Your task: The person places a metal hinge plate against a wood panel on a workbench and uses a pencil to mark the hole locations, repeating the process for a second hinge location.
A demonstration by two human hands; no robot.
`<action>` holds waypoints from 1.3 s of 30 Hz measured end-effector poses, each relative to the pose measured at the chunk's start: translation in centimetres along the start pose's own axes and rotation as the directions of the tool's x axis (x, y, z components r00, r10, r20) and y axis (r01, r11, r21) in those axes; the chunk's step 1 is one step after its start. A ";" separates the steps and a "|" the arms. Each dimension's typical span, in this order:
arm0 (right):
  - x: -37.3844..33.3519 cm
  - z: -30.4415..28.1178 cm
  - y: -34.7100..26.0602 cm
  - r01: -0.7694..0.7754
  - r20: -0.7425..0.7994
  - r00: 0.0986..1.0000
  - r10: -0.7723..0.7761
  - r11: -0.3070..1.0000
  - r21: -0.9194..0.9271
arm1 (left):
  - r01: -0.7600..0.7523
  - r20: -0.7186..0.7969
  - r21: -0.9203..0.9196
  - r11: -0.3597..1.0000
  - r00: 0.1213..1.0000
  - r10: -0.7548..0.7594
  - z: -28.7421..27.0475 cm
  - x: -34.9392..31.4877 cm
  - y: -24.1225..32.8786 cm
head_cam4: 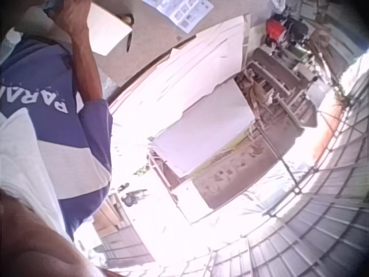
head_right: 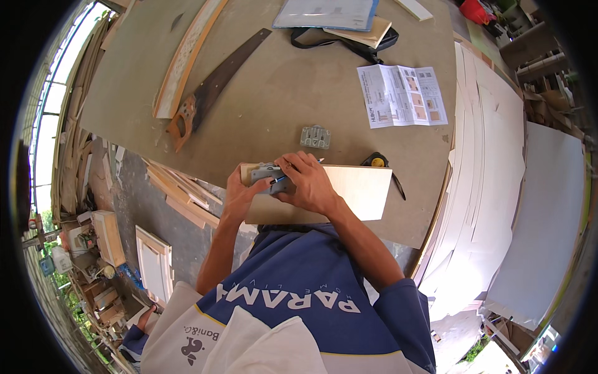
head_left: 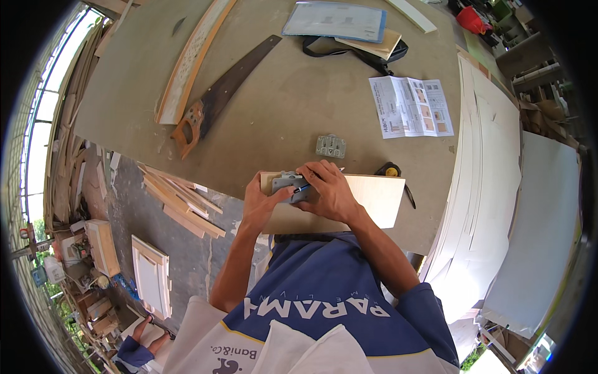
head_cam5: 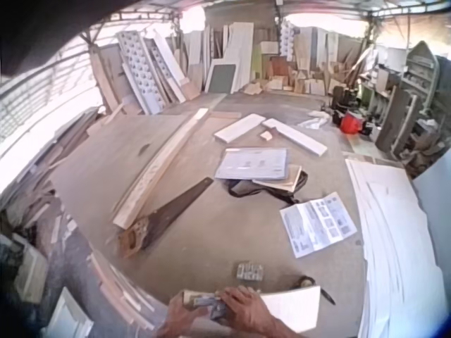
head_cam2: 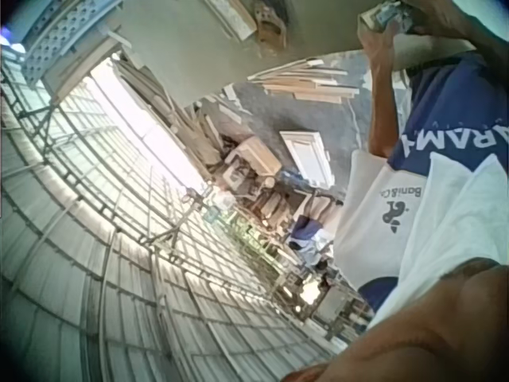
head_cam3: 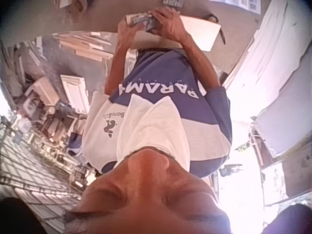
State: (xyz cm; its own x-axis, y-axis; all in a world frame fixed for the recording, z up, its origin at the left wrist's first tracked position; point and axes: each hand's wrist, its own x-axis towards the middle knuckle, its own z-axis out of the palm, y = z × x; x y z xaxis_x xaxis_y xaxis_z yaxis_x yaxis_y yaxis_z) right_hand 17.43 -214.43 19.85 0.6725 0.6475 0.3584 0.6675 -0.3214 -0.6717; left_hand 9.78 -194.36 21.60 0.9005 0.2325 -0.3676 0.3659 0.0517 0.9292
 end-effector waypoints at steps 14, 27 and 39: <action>0.6 1.7 3.2 -0.060 0.114 0.992 0.051 0.995 0.079 | -0.291 0.116 0.295 0.910 0.956 0.268 -0.8 1.2 -3.1; 0.4 3.2 5.4 -0.210 0.290 0.941 0.175 0.973 0.094 | -0.512 0.472 0.517 0.686 0.839 0.270 -2.9 6.3 -4.7; 0.3 3.9 5.8 -0.209 0.237 0.954 0.184 0.974 0.087 | -0.562 0.435 0.478 0.675 0.819 0.374 -2.8 6.7 -4.8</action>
State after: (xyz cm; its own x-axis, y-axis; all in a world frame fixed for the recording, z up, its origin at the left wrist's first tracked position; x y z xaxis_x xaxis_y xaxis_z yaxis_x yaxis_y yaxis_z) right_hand 20.24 -213.42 13.48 0.6882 0.7227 0.0646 0.4814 -0.3882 -0.7858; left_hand 13.40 -190.34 14.81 0.9767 -0.2125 0.0299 -0.1467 -0.5595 0.8157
